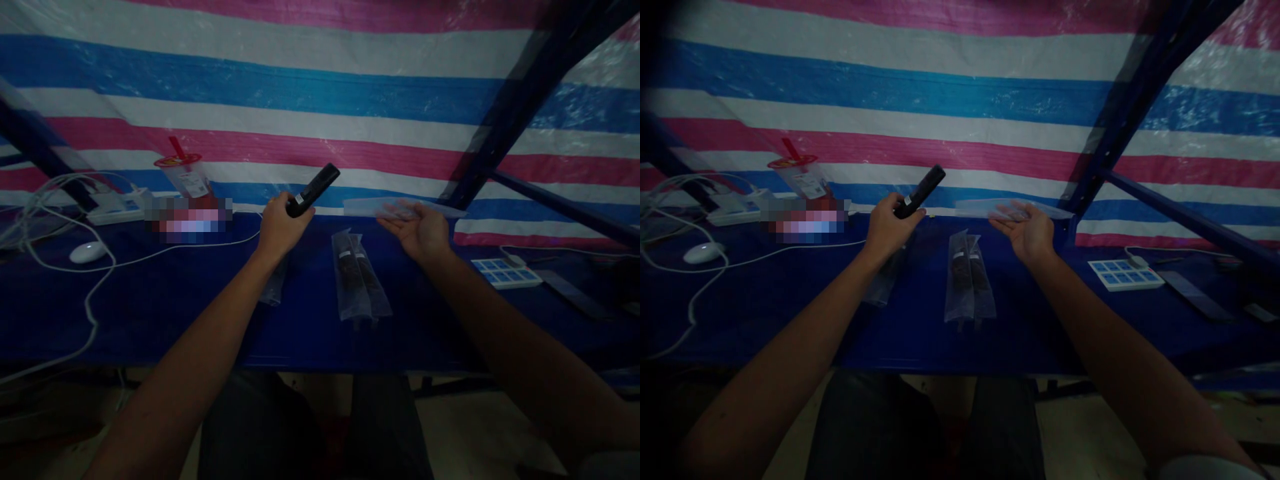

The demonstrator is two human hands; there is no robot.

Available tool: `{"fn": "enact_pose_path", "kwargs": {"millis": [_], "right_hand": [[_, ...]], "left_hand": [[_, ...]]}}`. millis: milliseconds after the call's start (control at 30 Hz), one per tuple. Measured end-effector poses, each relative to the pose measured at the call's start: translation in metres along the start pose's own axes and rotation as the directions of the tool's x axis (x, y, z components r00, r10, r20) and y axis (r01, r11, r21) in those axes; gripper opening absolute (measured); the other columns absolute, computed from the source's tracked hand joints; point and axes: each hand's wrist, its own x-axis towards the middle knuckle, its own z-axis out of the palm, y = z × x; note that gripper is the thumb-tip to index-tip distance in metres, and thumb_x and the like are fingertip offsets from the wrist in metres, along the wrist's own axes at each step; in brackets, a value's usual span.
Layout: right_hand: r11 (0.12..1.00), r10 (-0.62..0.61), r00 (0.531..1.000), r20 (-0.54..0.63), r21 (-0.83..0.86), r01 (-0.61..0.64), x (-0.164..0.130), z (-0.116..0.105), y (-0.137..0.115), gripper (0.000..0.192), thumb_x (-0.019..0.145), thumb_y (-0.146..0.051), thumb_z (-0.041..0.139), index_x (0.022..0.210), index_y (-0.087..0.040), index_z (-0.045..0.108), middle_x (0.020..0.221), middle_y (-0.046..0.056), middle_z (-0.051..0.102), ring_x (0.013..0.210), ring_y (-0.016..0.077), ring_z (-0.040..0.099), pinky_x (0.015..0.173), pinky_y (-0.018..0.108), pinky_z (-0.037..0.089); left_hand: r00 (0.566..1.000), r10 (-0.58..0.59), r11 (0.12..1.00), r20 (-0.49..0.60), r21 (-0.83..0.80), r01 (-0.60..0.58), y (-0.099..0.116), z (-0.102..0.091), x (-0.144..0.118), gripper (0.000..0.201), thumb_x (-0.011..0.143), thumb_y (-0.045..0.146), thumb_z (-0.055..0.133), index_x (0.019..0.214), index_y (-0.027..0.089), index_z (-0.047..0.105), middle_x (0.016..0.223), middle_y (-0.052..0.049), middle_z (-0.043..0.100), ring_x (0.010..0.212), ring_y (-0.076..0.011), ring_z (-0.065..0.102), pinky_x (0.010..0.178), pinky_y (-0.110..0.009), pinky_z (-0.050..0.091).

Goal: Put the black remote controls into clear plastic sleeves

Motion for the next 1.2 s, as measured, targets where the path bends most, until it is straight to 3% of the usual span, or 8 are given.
{"fn": "enact_pose_path", "kwargs": {"millis": [167, 400, 667, 900, 1067, 1200], "right_hand": [[0.996, 0.088, 0.984, 0.157, 0.009, -0.091, -0.008, 0.003, 0.012, 0.027, 0.097, -0.032, 0.035, 0.109, -0.019, 0.056, 0.105, 0.014, 0.073, 0.095, 0.0286, 0.075, 0.091, 0.054, 0.058], [0.982, 0.184, 0.911, 0.370, -0.039, -0.182, -0.029, 0.015, 0.032, 0.034, 0.092, -0.051, 0.048, 0.108, -0.023, 0.057, 0.112, 0.014, 0.072, 0.109, 0.0348, 0.070, 0.095, 0.062, 0.054], [0.977, 0.212, 0.910, 0.357, -0.062, -0.203, -0.033, 0.015, 0.038, 0.040, 0.085, -0.060, 0.061, 0.104, -0.026, 0.058, 0.111, 0.010, 0.071, 0.115, 0.0339, 0.065, 0.095, 0.057, 0.055], [0.982, 0.182, 0.926, 0.331, -0.018, -0.187, -0.040, 0.020, 0.048, 0.012, 0.084, -0.027, 0.069, 0.092, -0.024, 0.060, 0.102, 0.003, 0.072, 0.101, 0.0194, 0.069, 0.103, 0.038, 0.053], [0.976, 0.215, 0.909, 0.356, -0.053, -0.210, -0.043, 0.020, 0.050, 0.020, 0.086, -0.025, 0.068, 0.103, -0.027, 0.058, 0.101, 0.003, 0.073, 0.096, 0.0223, 0.072, 0.097, 0.047, 0.057], [0.983, 0.179, 0.915, 0.362, -0.018, -0.185, -0.043, 0.018, 0.052, 0.024, 0.087, -0.021, 0.068, 0.107, -0.028, 0.056, 0.105, 0.003, 0.073, 0.095, 0.0241, 0.074, 0.096, 0.051, 0.058]], "left_hand": [[0.989, 0.105, 0.994, 0.102, 0.014, -0.107, 0.012, 0.002, -0.007, 0.043, 0.078, 0.058, 0.073, 0.094, 0.021, 0.059, 0.094, -0.008, 0.062, 0.092, -0.0251, 0.059, 0.082, -0.040, 0.046], [0.950, 0.116, 0.991, 0.290, 0.027, -0.130, 0.020, 0.006, -0.016, 0.053, 0.071, 0.065, 0.077, 0.095, 0.021, 0.057, 0.100, -0.010, 0.063, 0.095, -0.0275, 0.060, 0.082, -0.040, 0.047], [0.907, 0.149, 0.987, 0.394, -0.003, -0.161, 0.014, 0.011, -0.017, 0.057, 0.071, 0.063, 0.077, 0.103, 0.020, 0.059, 0.102, -0.011, 0.062, 0.093, -0.0277, 0.060, 0.082, -0.042, 0.048], [0.884, 0.192, 0.981, 0.426, -0.113, -0.159, 0.019, 0.012, -0.018, 0.034, 0.082, 0.051, 0.070, 0.096, 0.021, 0.061, 0.098, -0.008, 0.064, 0.095, -0.0237, 0.060, 0.084, -0.038, 0.048], [0.879, 0.185, 0.975, 0.439, -0.196, -0.107, 0.018, 0.015, -0.016, 0.026, 0.082, 0.043, 0.070, 0.094, 0.021, 0.062, 0.098, -0.007, 0.068, 0.094, -0.0216, 0.063, 0.086, -0.037, 0.048], [0.878, 0.053, 0.971, 0.476, -0.229, 0.065, 0.011, 0.018, -0.013, 0.029, 0.082, 0.046, 0.069, 0.092, 0.020, 0.062, 0.093, -0.007, 0.070, 0.085, -0.0205, 0.065, 0.077, -0.036, 0.050]]}}
